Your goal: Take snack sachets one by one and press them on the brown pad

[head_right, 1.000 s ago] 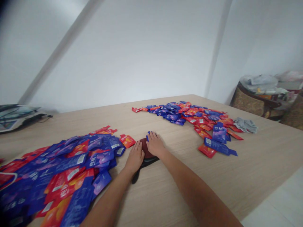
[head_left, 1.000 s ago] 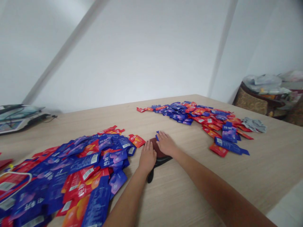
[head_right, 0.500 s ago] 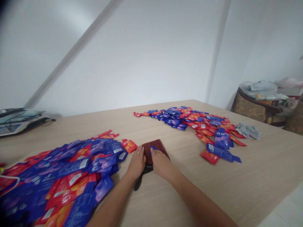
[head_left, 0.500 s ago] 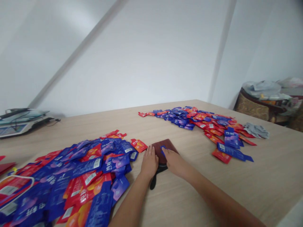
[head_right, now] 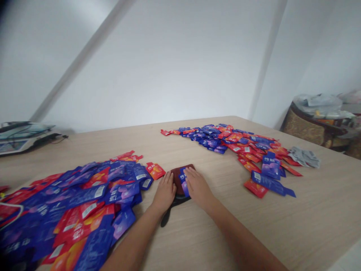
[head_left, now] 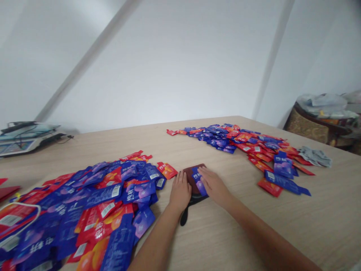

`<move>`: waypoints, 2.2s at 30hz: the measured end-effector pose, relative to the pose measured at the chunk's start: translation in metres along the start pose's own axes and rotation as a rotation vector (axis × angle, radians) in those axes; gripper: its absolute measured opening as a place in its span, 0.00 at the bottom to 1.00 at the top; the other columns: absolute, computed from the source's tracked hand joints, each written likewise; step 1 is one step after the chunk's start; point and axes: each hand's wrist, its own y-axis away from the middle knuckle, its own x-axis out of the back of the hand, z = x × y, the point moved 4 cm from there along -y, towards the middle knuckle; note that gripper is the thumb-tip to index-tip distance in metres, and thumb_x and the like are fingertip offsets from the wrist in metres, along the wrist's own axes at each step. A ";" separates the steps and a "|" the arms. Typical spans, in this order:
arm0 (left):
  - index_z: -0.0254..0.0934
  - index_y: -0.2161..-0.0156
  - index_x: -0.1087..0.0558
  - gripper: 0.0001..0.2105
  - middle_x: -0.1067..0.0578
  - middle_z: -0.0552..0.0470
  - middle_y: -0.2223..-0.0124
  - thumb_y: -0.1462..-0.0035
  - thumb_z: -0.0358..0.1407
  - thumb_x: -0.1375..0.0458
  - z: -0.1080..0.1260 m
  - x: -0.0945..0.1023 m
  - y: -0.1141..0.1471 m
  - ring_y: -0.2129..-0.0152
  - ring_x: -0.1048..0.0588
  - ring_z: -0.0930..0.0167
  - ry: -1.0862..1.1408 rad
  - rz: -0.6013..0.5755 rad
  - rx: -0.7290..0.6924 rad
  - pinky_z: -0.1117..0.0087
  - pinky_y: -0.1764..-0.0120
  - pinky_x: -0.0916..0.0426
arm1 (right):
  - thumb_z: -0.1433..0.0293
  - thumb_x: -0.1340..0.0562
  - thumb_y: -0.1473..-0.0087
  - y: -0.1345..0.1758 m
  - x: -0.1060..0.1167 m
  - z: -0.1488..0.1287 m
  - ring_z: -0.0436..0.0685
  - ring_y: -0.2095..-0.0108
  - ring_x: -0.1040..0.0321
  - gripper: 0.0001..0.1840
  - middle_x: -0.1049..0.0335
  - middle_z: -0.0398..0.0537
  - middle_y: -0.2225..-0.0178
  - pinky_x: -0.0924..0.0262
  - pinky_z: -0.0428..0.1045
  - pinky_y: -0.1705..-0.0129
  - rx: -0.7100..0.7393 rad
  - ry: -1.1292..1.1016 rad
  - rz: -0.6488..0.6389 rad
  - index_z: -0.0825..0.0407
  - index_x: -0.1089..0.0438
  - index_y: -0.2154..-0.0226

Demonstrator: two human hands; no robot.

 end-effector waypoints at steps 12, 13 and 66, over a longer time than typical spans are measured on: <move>0.21 0.43 0.42 0.23 0.40 0.35 0.40 0.42 0.30 0.58 0.000 -0.001 0.000 0.41 0.45 0.62 -0.026 0.013 -0.019 0.59 0.42 0.49 | 0.69 0.57 0.39 -0.042 -0.037 0.000 0.59 0.37 0.59 0.27 0.52 0.61 0.39 0.58 0.56 0.39 0.024 0.226 -0.273 0.67 0.47 0.42; 0.21 0.43 0.42 0.23 0.41 0.35 0.40 0.42 0.30 0.58 0.000 -0.001 0.000 0.41 0.45 0.62 -0.028 0.014 -0.020 0.59 0.42 0.49 | 0.68 0.57 0.39 -0.042 -0.036 -0.001 0.59 0.37 0.59 0.28 0.52 0.61 0.39 0.58 0.56 0.39 0.017 0.219 -0.281 0.67 0.47 0.42; 0.22 0.43 0.43 0.23 0.42 0.34 0.39 0.42 0.31 0.57 0.000 -0.001 0.001 0.41 0.45 0.62 0.053 0.036 -0.012 0.58 0.42 0.48 | 0.69 0.57 0.40 -0.011 0.042 -0.016 0.57 0.51 0.37 0.26 0.33 0.50 0.50 0.43 0.53 0.49 -0.104 -0.005 0.130 0.50 0.49 0.40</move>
